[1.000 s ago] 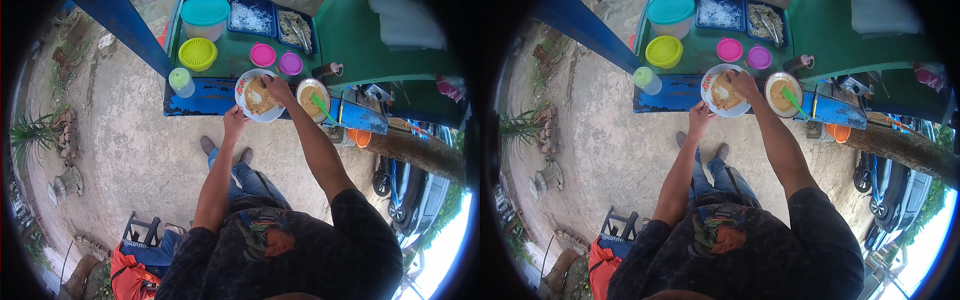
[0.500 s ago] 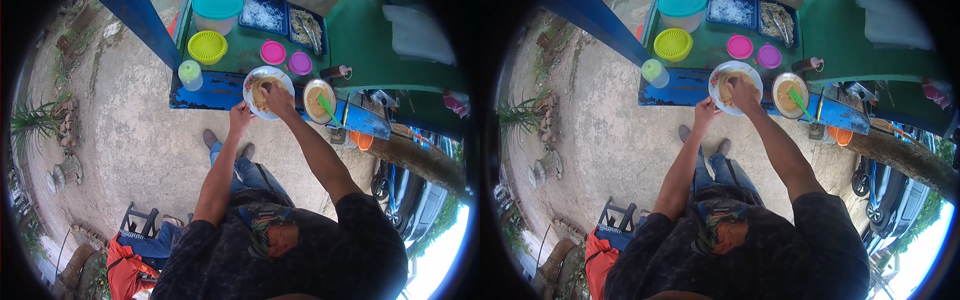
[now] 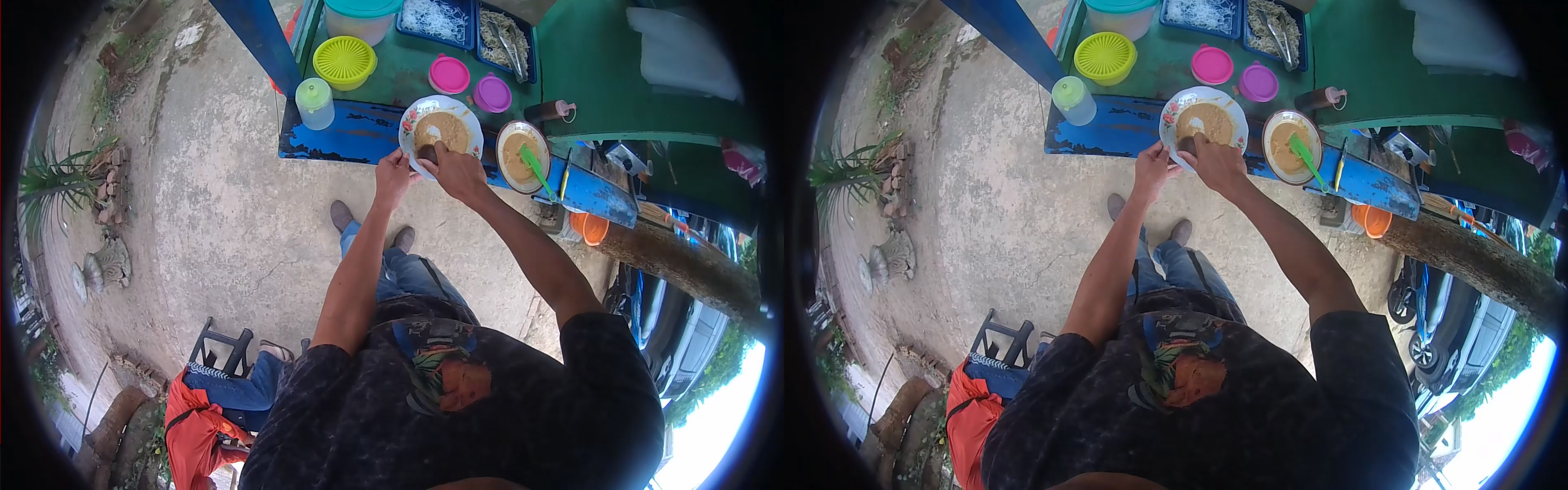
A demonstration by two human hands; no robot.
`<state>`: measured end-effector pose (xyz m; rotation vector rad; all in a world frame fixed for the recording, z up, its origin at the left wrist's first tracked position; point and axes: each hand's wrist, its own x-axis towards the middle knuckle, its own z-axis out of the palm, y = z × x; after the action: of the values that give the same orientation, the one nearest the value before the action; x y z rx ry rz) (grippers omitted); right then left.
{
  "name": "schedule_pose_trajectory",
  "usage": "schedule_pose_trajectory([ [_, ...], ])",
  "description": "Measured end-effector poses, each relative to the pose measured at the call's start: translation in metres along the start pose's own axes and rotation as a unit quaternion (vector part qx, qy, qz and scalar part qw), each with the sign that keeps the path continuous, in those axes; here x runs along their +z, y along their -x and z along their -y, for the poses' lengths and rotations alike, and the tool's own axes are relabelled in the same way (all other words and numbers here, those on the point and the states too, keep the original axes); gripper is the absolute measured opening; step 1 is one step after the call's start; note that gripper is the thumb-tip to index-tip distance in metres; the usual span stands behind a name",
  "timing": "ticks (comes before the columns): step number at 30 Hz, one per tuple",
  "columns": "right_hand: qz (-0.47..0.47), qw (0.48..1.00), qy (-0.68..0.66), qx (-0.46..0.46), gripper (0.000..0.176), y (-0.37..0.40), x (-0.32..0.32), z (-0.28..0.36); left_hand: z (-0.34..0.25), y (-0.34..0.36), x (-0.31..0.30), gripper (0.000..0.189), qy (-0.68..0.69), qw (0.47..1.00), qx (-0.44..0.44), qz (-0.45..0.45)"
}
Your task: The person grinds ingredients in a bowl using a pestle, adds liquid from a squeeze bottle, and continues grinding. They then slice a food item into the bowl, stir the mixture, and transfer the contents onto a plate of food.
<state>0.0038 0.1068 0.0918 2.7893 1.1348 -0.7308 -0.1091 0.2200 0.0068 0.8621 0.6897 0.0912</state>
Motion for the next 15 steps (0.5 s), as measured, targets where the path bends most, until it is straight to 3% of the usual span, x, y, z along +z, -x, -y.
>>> schedule_pose_trajectory([
  [5, -0.016, 1.0, -0.018, 0.018, 0.064, -0.032, 0.004, -0.006, 0.004, 0.001, 0.001, 0.03, -0.008, 1.0, 0.001, -0.003],
  [8, 0.028, 0.997, -0.045, 0.048, 0.059, -0.027, -0.002, -0.004, 0.001, -0.009, -0.001, 0.03, -0.019, 1.0, 0.008, -0.012],
  [11, -0.034, 0.993, -0.058, 0.101, 0.06, -0.049, -0.002, 0.001, 0.008, 0.004, 0.003, 0.029, -0.019, 0.999, -0.014, -0.029],
  [15, 0.02, 0.995, -0.059, 0.076, 0.062, -0.023, -0.001, -0.003, -0.001, -0.007, -0.001, 0.031, -0.01, 1.0, 0.007, -0.012],
])
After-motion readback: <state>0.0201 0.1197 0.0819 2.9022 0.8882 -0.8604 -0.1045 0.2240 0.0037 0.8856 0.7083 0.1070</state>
